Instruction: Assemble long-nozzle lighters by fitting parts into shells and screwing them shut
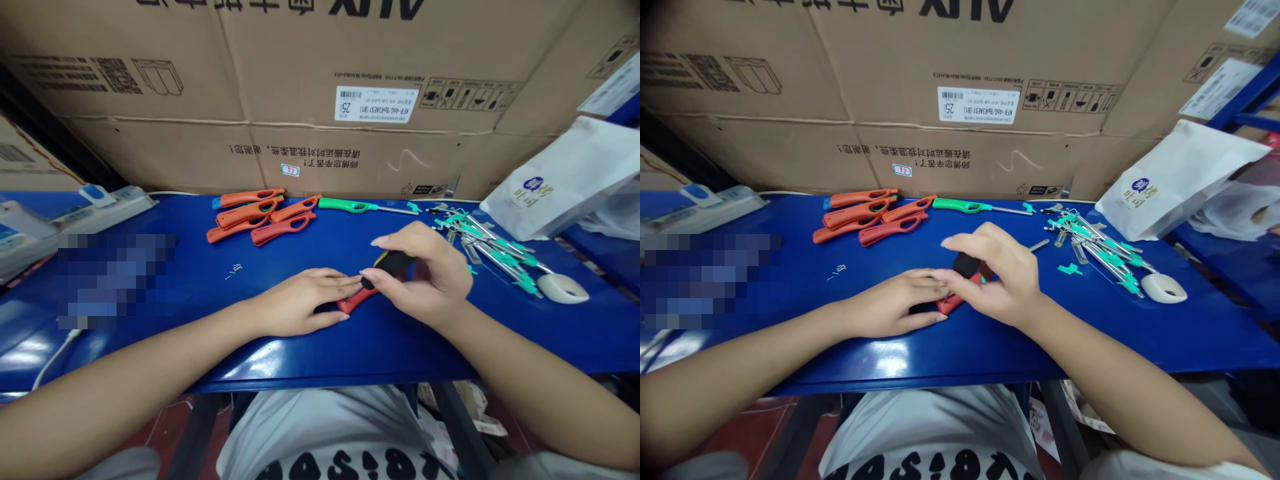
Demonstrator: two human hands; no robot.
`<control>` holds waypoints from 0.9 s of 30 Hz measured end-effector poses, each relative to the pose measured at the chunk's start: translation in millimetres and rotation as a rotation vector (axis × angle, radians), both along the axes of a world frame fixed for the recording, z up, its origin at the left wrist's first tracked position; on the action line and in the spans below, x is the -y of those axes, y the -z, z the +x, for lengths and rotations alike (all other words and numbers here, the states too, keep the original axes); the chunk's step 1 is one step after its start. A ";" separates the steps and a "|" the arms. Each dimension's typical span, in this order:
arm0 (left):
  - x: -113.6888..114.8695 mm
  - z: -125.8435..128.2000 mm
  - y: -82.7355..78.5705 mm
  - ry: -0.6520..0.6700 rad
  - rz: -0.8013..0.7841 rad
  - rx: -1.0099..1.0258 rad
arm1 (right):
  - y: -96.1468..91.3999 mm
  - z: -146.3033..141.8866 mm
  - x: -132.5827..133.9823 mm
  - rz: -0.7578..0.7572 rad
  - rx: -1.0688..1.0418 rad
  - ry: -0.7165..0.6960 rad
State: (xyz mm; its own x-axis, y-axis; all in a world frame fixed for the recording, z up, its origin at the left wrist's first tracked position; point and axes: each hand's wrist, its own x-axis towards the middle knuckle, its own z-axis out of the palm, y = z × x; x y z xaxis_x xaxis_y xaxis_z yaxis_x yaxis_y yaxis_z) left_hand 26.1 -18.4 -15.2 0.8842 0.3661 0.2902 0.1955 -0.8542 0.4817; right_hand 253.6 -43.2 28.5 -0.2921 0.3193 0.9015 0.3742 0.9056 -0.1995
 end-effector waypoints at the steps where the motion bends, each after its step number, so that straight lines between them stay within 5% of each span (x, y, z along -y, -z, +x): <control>1: -0.3 0.0 0.8 -0.003 0.004 -0.004 | 0.9 1.0 -0.4 -0.019 0.013 0.007; 6: -0.6 0.5 0.9 0.005 -0.003 -0.028 | 6.9 1.3 0.4 -0.379 0.079 -0.157; 12: 0.9 0.5 -0.7 -0.010 0.003 -0.028 | 0.6 3.8 -1.9 -0.120 0.084 -0.008; 17: 0.3 1.1 0.0 0.005 0.004 -0.025 | -2.5 5.0 0.1 -0.337 0.125 -0.144; 24: 0.3 0.6 0.7 -0.006 0.011 -0.007 | -7.4 6.7 -2.6 0.050 0.152 0.045; 27: 0.2 0.4 0.5 -0.013 0.015 -0.028 | -10.1 7.6 -1.4 -0.044 0.222 -0.023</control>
State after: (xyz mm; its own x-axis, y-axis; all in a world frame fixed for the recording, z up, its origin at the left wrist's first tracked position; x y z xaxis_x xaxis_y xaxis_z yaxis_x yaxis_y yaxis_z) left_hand 26.5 -18.6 -15.8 0.8873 0.3732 0.2710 0.2198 -0.8588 0.4628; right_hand 261.2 -41.8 38.6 -0.4895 0.3479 0.7996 0.3927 0.9067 -0.1540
